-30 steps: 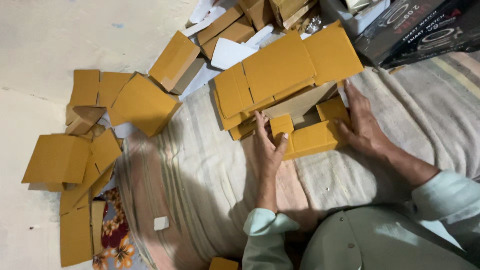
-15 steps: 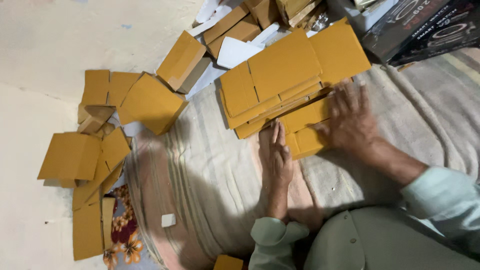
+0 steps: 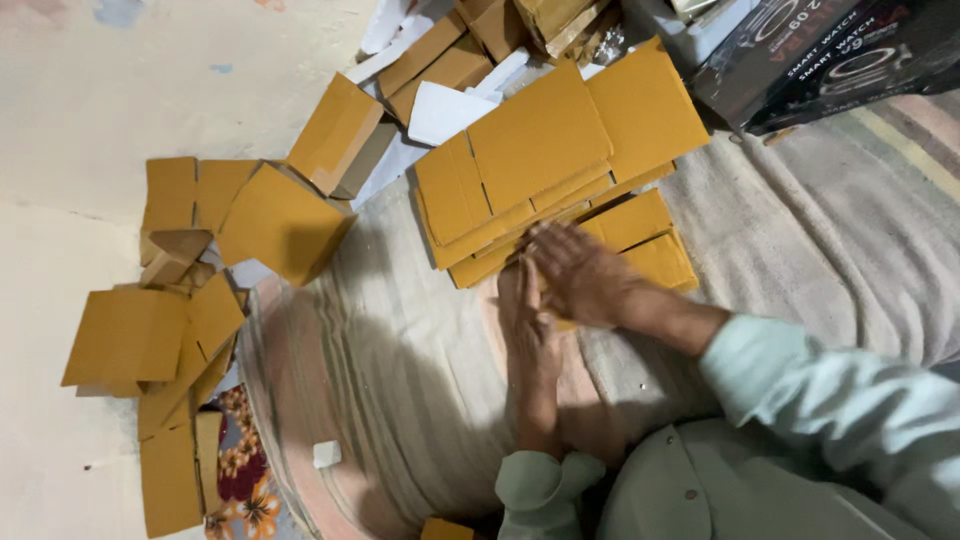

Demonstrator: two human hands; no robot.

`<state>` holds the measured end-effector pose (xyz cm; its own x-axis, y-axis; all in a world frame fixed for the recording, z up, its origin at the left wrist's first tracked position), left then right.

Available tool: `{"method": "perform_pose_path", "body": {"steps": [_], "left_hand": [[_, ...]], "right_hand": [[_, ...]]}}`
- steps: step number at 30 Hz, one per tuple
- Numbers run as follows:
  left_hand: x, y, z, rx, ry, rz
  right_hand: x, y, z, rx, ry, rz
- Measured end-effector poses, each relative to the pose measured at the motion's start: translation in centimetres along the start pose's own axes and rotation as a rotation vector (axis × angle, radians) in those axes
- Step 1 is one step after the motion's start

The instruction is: The person sits on a bed and folds flat yellow cardboard boxes by hand, pressing the flaps and creases to shape each box, then stacks the folded boxes on the bed beside the pile of flat blanks.

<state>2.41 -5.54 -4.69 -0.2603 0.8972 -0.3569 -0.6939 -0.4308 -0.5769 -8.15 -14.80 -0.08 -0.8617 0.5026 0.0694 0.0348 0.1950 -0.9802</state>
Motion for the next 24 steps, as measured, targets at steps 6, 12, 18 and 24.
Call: {"method": "perform_pose_path", "body": {"steps": [6, 12, 18, 24], "left_hand": [[-1.0, -1.9, 4.5, -0.051, 0.194, 0.06], [-0.6, -2.4, 3.7, -0.013, 0.224, 0.114], [-0.3, -1.0, -1.8, 0.587, 0.051, 0.319], [0.6, -0.8, -1.2, -0.25, 0.151, 0.096]], "right_hand": [[5.7, -2.3, 5.9, 0.161, 0.246, 0.152], [2.1, -1.5, 0.9, 0.043, 0.198, -0.083], [-3.1, -0.1, -5.1, 0.142, -0.043, -0.105], [0.4, -0.5, 1.1, 0.108, 0.088, -0.021]]}}
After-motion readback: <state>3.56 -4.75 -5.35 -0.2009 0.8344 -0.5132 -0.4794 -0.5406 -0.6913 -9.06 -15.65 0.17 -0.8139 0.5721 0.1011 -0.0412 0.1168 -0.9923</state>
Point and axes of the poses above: each hand's wrist, its own x-axis away from the middle knuckle, its own y-axis out of the palm, z = x × y, the point moved 3 cm from there along -x, towards the middle knuckle, and after that the axes turned 3 degrees about z, right-handed, at the moved point
